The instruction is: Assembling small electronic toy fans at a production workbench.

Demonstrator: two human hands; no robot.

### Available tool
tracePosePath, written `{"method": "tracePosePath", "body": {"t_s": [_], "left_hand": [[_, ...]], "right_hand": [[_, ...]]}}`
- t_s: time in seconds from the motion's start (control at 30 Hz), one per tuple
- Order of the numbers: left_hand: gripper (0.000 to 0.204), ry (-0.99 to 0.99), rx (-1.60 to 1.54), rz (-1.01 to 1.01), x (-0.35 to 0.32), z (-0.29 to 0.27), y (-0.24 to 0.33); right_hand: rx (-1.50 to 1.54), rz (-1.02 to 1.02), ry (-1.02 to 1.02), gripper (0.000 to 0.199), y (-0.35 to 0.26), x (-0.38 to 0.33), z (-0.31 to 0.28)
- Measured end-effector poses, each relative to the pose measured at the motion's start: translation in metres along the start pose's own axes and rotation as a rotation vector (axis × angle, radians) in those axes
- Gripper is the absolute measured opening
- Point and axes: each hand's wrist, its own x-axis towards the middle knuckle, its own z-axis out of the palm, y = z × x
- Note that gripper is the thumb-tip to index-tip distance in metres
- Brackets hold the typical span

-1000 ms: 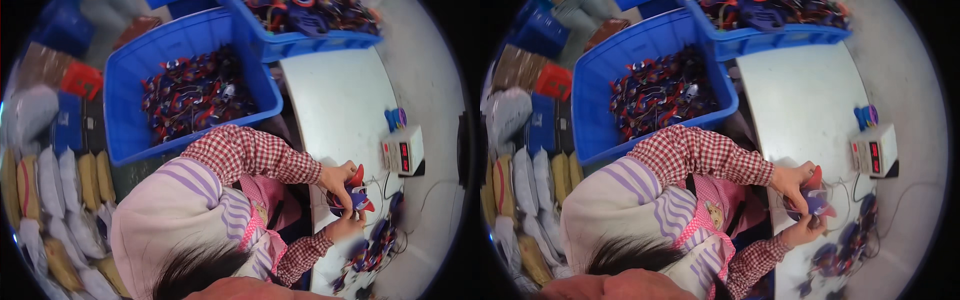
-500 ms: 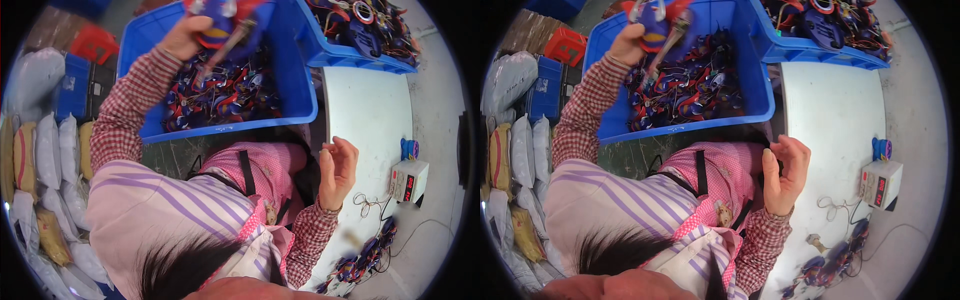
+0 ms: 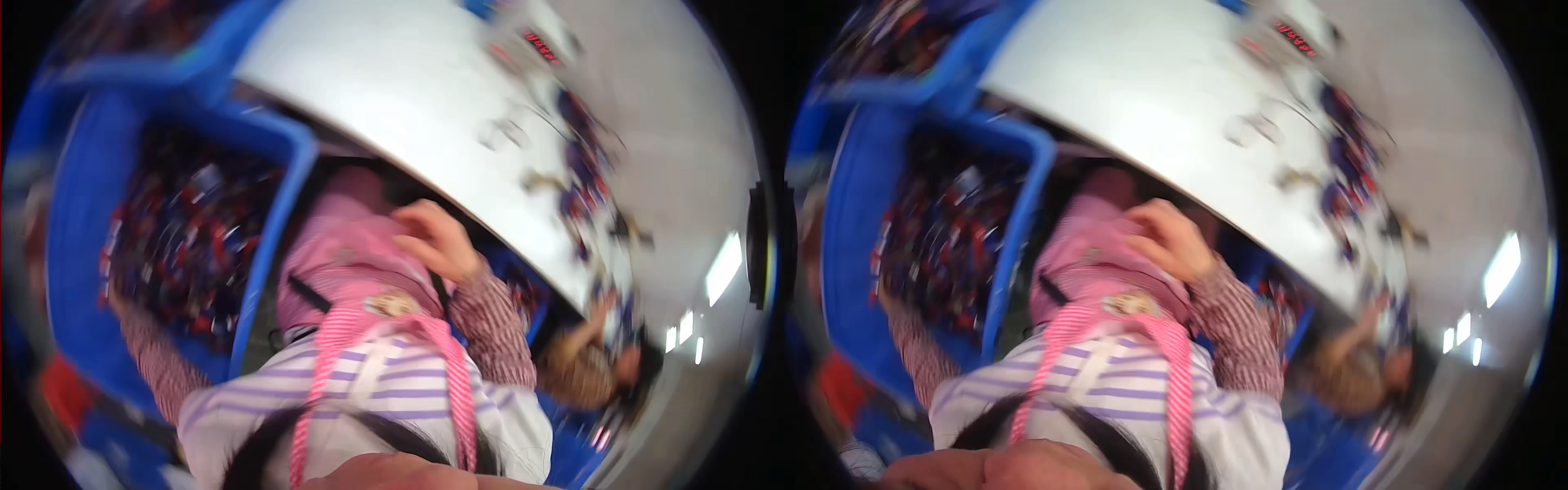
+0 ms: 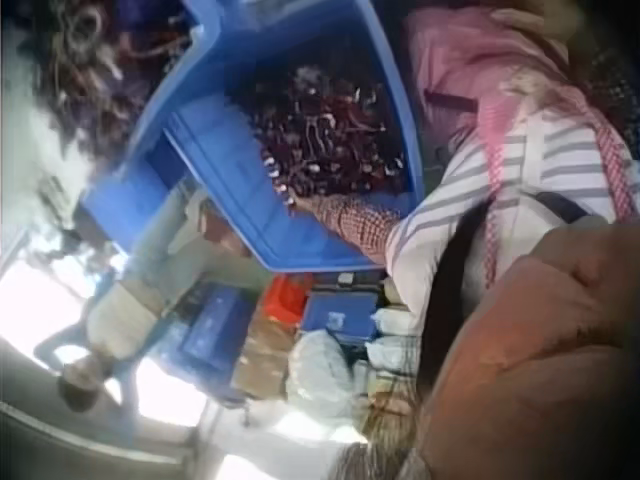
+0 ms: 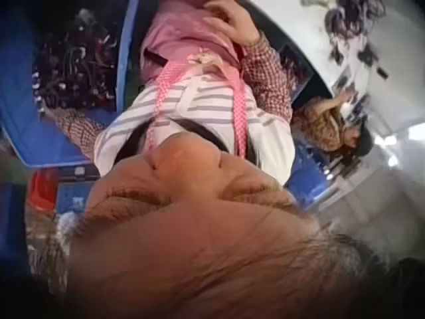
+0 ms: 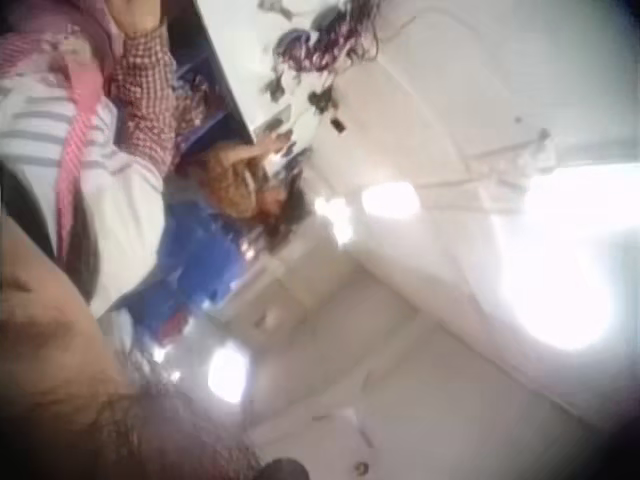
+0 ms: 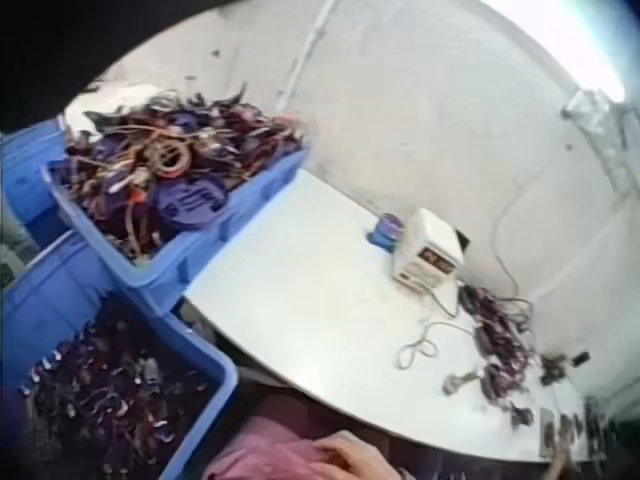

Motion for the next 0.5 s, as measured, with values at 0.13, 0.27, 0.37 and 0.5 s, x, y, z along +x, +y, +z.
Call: {"method": "tracePosePath", "body": {"t_s": [0.13, 0.27, 0.37, 0.5], "left_hand": [[0.047, -0.062, 0.114, -0.050, 0.011, 0.082, -0.019], [0.045, -0.853, -0.014, -0.043, -0.167, 0.138, 0.023], [0.044, -0.970, 0.058, 0.088, -0.210, 0.092, 0.044], [0.041, -0.652, 0.446, 0.535, -0.231, 0.137, 0.052]], "right_hand": [[-0.024, 0.045, 0.068, 0.026, 0.006, -0.009, -0.008], [-0.076, 0.035, 0.350, 0.025, -0.005, -0.035, -0.072], [0.034, 0.084, 0.678, 0.027, 0.019, -0.054, -0.130], [0.120, 0.036, 1.179, 0.023, 0.051, -0.084, -0.214]]}}
